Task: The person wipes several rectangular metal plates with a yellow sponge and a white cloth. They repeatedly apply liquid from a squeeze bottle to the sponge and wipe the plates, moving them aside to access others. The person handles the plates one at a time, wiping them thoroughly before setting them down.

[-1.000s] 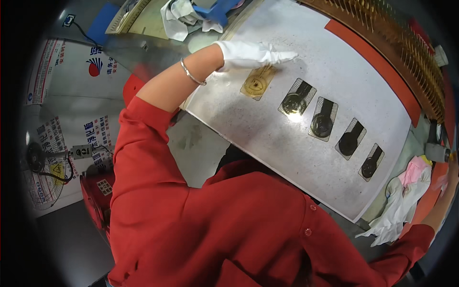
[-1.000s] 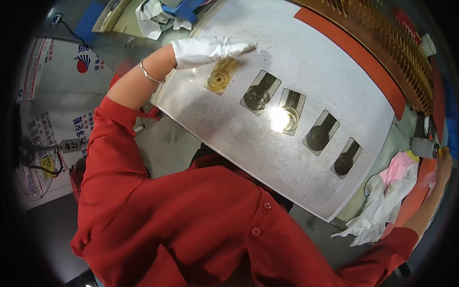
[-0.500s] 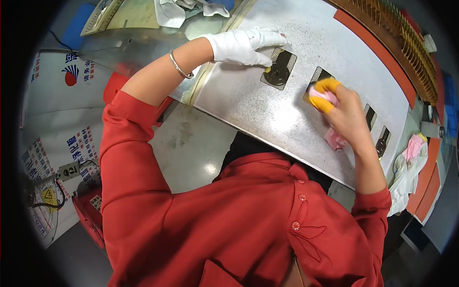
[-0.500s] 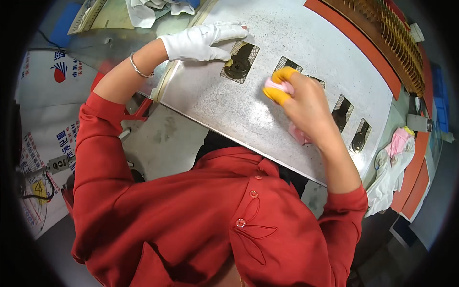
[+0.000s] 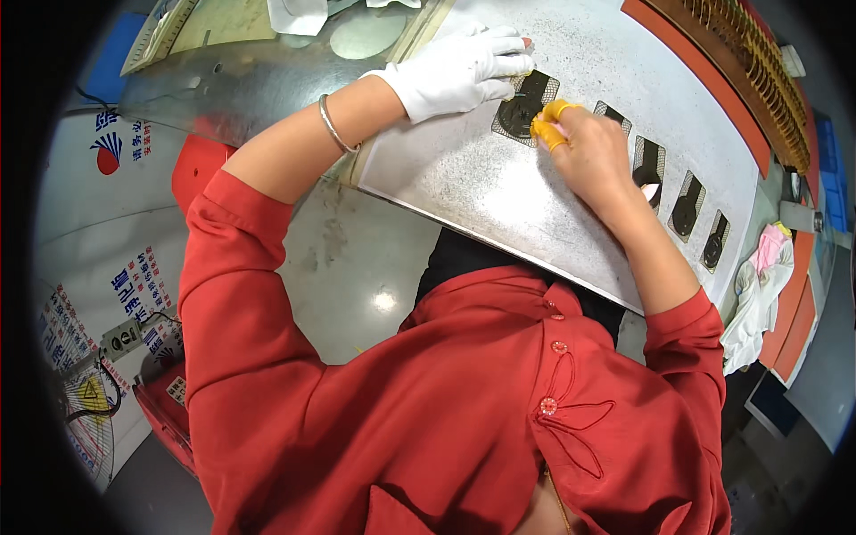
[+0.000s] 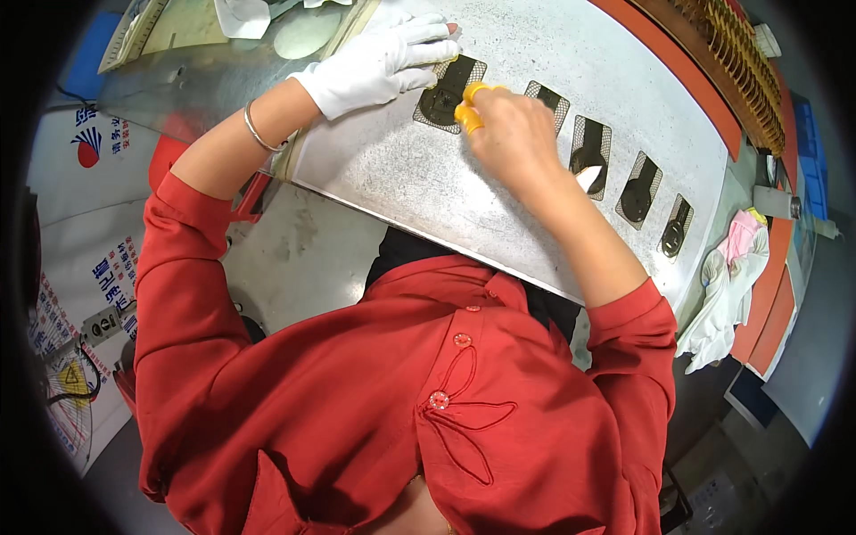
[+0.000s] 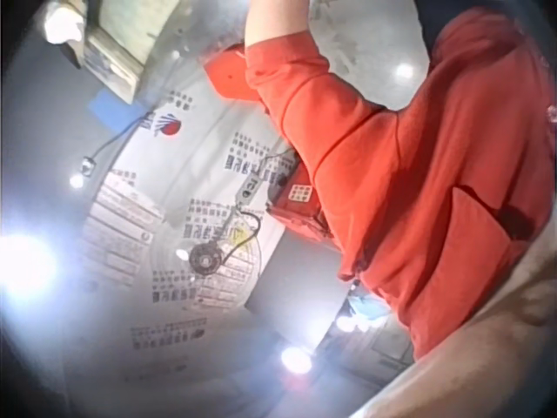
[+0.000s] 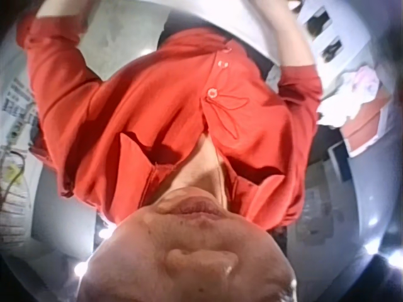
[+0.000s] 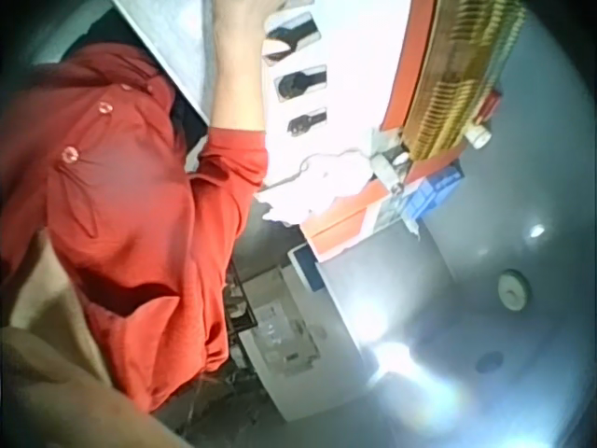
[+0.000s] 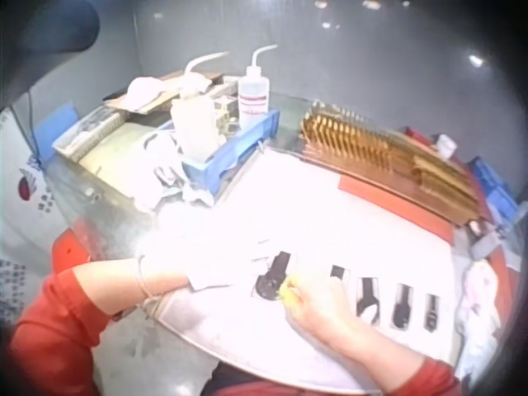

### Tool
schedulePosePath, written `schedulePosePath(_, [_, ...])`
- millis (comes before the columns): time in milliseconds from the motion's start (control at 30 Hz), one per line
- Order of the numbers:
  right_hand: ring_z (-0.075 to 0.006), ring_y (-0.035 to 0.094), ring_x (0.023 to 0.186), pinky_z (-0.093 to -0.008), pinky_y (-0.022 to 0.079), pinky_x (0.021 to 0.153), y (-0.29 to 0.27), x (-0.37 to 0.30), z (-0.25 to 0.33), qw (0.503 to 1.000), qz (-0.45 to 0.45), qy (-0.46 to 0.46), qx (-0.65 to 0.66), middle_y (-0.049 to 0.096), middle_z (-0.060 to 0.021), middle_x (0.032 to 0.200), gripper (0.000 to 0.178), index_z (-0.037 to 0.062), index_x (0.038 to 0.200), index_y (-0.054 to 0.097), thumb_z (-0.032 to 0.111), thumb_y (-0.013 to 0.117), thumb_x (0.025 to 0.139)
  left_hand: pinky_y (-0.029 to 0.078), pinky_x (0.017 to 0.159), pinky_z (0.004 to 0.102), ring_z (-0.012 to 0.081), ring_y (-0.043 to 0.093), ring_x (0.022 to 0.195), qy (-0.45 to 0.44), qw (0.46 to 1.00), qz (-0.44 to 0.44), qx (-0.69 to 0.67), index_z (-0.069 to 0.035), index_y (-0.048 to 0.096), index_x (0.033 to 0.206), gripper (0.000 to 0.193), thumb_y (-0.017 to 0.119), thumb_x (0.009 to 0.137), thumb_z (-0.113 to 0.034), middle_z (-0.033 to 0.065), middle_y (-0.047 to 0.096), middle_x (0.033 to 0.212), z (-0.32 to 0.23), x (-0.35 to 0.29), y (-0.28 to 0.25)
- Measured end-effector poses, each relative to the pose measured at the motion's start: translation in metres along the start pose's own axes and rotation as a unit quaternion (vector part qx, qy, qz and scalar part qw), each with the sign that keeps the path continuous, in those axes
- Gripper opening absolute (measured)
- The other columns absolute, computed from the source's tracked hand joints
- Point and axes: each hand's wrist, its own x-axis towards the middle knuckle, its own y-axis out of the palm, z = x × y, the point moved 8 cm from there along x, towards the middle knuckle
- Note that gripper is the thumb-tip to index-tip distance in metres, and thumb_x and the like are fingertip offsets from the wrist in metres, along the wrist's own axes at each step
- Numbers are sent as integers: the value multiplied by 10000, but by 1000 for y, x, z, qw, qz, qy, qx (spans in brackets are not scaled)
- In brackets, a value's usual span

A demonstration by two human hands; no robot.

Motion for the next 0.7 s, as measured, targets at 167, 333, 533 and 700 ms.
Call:
schedulePosePath(167, [-319,622,681,-419,495,604,6,-7,6,1000,-27,0,-1,627,-149,742,123,38,805,633,122,612,718,317,1002,362,264,417,1171,-14,999,17,-29,-92,560,1140,350,549,827,-248,103,473,1253,5,-2,7])
schedulePosePath(333, [-323,621,676,-418,494,622,1,-3,5,999,-47,16,1,627,-150,744,101,28,787,619,61,582,699,290,1018,382,251,395,1200,70,986,-43,142,-125,571,1162,361,513,842,-280,69,458,1302,10,-9,17])
schedulePosePath(533, [-312,625,657,-410,494,605,6,-3,6,999,-34,18,2,630,-136,733,135,40,829,635,160,622,770,275,1027,400,246,395,1196,23,986,8,165,-144,573,1173,376,520,841,-313,52,467,1302,1,-5,5])
schedulePosePath(700, [-320,623,667,-428,489,609,13,3,20,1000,-9,12,-1,627,-150,737,103,46,778,623,147,613,759,288,1024,395,276,419,1157,12,994,-34,103,-142,564,1182,386,529,837,-312,55,451,1322,12,-10,11])
